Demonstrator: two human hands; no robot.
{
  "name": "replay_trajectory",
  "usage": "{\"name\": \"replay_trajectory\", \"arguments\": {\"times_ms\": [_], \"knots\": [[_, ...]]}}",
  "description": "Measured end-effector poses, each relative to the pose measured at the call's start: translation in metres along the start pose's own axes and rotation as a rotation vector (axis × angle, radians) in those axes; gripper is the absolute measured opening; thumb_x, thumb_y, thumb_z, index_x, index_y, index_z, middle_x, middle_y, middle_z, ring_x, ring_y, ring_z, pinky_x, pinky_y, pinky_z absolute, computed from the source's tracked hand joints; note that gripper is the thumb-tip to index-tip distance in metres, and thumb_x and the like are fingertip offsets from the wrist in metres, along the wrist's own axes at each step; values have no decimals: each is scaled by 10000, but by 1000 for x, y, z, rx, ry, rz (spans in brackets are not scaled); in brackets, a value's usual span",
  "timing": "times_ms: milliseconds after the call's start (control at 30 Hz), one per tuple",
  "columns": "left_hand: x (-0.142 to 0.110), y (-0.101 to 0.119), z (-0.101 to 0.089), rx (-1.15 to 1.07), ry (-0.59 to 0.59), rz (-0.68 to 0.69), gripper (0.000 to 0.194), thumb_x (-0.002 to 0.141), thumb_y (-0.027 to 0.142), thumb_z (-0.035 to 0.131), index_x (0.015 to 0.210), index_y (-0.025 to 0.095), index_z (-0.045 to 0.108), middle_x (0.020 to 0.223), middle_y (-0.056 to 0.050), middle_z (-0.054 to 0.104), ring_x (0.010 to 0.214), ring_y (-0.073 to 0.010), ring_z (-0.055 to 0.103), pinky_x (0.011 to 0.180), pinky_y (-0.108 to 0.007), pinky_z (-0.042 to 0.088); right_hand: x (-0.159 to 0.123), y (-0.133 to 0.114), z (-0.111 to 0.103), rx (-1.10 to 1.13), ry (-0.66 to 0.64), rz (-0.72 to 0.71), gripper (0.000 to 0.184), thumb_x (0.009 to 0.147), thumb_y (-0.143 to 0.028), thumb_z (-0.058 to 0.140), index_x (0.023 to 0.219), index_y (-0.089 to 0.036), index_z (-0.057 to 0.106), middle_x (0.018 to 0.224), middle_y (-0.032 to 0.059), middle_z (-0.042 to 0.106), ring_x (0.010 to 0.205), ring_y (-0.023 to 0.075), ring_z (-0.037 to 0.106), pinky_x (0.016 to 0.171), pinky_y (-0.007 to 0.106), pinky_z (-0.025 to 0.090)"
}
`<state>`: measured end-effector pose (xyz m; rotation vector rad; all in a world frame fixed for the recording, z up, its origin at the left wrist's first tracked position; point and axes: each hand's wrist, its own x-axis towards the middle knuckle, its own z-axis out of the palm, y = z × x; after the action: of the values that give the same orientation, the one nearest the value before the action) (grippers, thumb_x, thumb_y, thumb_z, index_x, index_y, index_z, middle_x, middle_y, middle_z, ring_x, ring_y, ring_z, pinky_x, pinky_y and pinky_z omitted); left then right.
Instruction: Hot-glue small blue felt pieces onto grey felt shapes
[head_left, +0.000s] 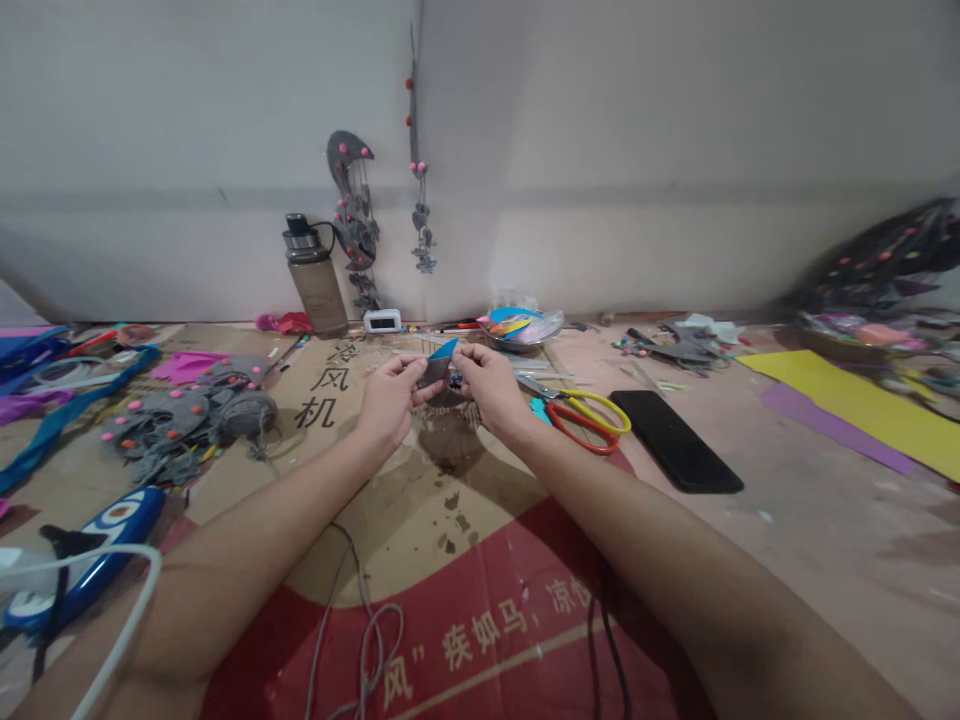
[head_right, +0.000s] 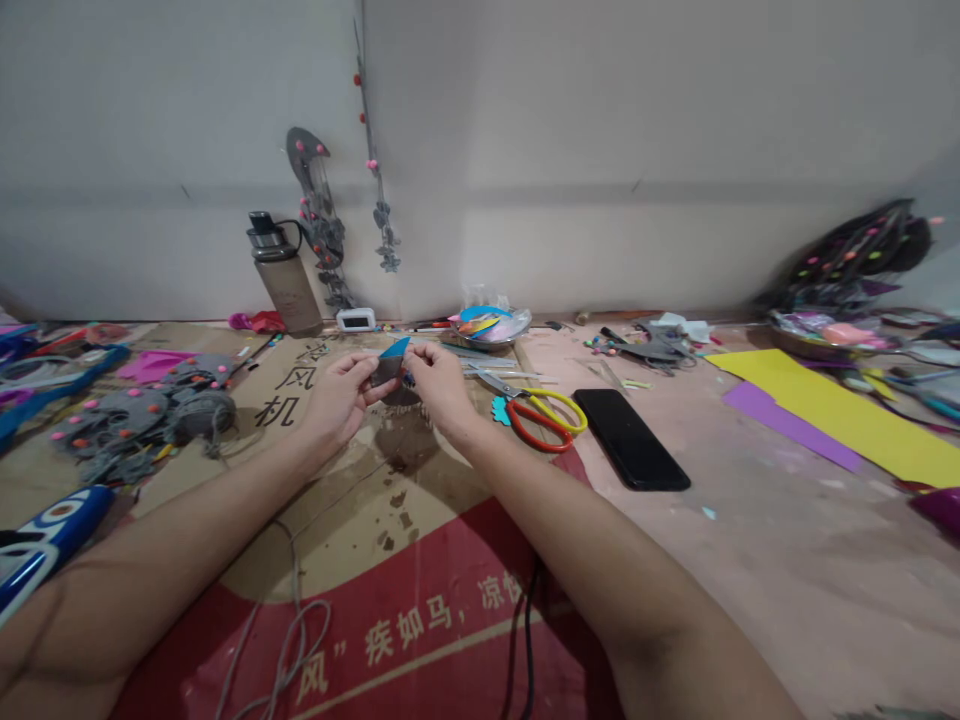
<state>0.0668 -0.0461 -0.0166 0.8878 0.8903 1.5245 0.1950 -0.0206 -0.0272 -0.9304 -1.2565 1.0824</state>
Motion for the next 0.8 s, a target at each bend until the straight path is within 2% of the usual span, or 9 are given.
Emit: {"name": "replay_trajectory", "arguments": {"times_ms": [167, 300, 400, 633, 800], "knots": [[6, 5, -4, 14, -53, -107, 25, 724, 151, 626, 720, 126, 627, 730, -42, 647, 658, -134, 640, 687, -331, 578, -4, -7, 1, 172, -44, 110, 186, 641, -340, 629, 654, -181, 534, 533, -77, 397, 432, 49, 268, 413, 202, 199], [11, 7, -8, 34, -49, -125, 33, 720, 141, 621, 696, 126, 638, 777, -55, 666, 664, -118, 630, 648, -271, 575, -7, -13, 2, 274, -86, 167, 200, 614, -314, 658, 629, -176, 515, 490, -95, 354, 410, 36, 230, 409, 202, 164], [12, 7, -10, 41, -65, -146, 38, 716, 138, 623, 698, 127, 654, 774, -57, 667, 662, -119, 630, 639, -269, 575, -8, -13, 2, 301, -86, 204, 203, 594, -307, 664, 630, -175, 514, 467, -105, 334, 399, 32, 210, 405, 205, 147], [10, 12, -10, 45, -79, -153, 58, 704, 134, 640, 750, 122, 673, 731, -43, 655, 636, -114, 616, 692, -320, 587, -8, -10, 2, 287, -45, 218, 194, 590, -297, 650, 637, -172, 510, 450, -113, 314, 389, 29, 203, 400, 204, 130], [11, 14, -11, 77, -115, -182, 55, 729, 122, 629, 781, 109, 643, 828, -68, 675, 728, -141, 665, 684, -280, 583, -10, -13, 3, 291, -69, 199, 210, 613, -315, 653, 643, -173, 502, 456, -110, 312, 392, 28, 216, 402, 199, 143]]}}
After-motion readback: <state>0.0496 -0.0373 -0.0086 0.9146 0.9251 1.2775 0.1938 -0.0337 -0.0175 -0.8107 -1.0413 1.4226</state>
